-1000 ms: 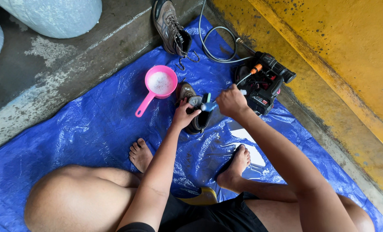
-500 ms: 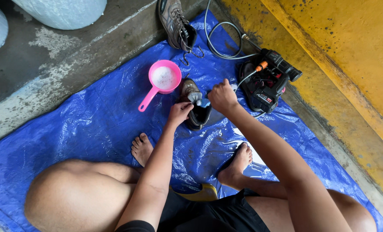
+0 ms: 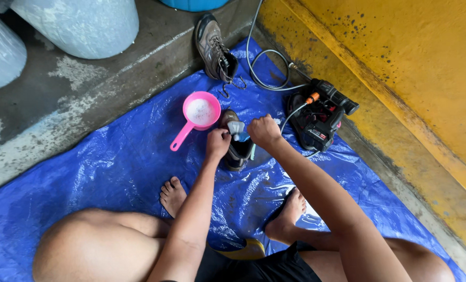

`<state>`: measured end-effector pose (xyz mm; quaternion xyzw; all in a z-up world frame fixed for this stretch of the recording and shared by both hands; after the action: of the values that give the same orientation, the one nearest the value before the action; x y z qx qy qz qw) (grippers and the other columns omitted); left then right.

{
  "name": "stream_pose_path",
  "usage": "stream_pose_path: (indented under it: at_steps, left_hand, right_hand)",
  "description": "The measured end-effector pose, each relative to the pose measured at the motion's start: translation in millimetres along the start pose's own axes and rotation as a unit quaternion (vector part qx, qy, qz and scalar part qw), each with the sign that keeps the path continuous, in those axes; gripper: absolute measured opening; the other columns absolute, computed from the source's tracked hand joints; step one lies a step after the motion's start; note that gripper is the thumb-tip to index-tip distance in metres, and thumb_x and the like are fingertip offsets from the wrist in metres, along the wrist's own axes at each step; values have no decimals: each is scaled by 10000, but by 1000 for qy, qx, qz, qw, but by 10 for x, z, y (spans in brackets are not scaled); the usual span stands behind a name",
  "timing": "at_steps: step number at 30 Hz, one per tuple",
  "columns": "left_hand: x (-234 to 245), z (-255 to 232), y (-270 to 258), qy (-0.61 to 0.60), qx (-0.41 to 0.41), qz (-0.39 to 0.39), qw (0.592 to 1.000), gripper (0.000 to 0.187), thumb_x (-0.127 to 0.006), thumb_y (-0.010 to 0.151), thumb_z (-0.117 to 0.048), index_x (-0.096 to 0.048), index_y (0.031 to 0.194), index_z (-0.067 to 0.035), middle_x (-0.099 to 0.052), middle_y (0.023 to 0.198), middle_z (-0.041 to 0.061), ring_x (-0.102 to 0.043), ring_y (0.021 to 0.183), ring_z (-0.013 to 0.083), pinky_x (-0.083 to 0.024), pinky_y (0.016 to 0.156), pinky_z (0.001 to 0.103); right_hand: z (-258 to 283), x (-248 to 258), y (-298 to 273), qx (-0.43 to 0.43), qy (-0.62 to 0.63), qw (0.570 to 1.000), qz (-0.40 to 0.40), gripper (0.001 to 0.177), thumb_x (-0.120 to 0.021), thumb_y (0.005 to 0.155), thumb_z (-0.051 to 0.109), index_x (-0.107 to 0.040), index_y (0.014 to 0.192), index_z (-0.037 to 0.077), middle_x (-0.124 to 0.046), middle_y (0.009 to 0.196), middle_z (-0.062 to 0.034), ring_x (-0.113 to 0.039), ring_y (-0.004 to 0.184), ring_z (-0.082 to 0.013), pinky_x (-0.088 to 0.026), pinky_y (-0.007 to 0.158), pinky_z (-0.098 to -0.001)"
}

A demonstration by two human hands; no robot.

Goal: The person cleans a brown hiking boot using a handheld power washer and a toothbrush. They first spray the boot with water, then dip the toothbrush into a pink bowl containing soapy water and scrub the boot's surface.

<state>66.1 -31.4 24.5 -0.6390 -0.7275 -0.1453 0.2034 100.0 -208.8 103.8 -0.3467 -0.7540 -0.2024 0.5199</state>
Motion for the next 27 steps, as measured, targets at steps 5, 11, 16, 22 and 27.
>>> stream_pose_path:
  at_steps: [5, 11, 16, 22, 27]
  left_hand:
    - [-8, 146, -17, 21, 55, 46, 997, 346, -681, 951, -257, -822, 1209, -73, -794, 1157, 203, -760, 1124, 419, -648, 958, 517]
    - [-56, 490, 86, 18, 108, 86, 990, 342, -700, 927, -360, -832, 1151, -137, -803, 897, 122, -779, 789, 293, -662, 708, 397]
    - [-28, 403, -71, -55, 173, 93, 979, 344, -705, 919, -359, -834, 1111, -104, -766, 675, 102, -757, 528, 208, -653, 487, 294]
    - [-50, 425, -40, -36, 152, 103, 982, 338, -663, 951, -358, -801, 815, -81, -704, 573, 141, -761, 552, 229, -621, 528, 309]
    - [-50, 365, -159, -86, 150, 96, 980, 390, -699, 948, -400, -757, 749, -70, -684, 563, 181, -749, 539, 246, -593, 517, 304]
  right_hand:
    - [110, 258, -71, -19, 54, 989, 135, 269, -584, 897, 182, -828, 785, 203, -787, 755, -21, -799, 755, -281, -593, 644, -470]
    - [329, -45, 89, -57, 42, 990, 125, 209, -635, 871, 171, -812, 764, 206, -766, 725, -36, -786, 731, -301, -593, 607, -474]
    - [385, 163, 52, -16, 44, 984, 173, 225, -637, 887, 148, -792, 727, 186, -774, 734, -47, -797, 731, -313, -618, 583, -467]
    - [249, 195, 133, -61, 3, 990, 129, 165, -678, 842, 225, -832, 795, 258, -781, 747, 17, -803, 771, -263, -626, 607, -453]
    - [429, 172, -113, -124, 125, 959, 220, 244, -640, 873, 234, -867, 899, 150, -823, 853, -73, -815, 891, -359, -652, 642, -529]
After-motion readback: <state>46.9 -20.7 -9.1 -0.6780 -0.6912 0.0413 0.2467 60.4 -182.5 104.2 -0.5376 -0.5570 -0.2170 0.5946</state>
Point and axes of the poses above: each hand's wrist, its own y-axis towards the middle knuckle, its own x-axis out of the back of the hand, z = x × y, the point moved 5 cm from there along y, towards the middle knuckle
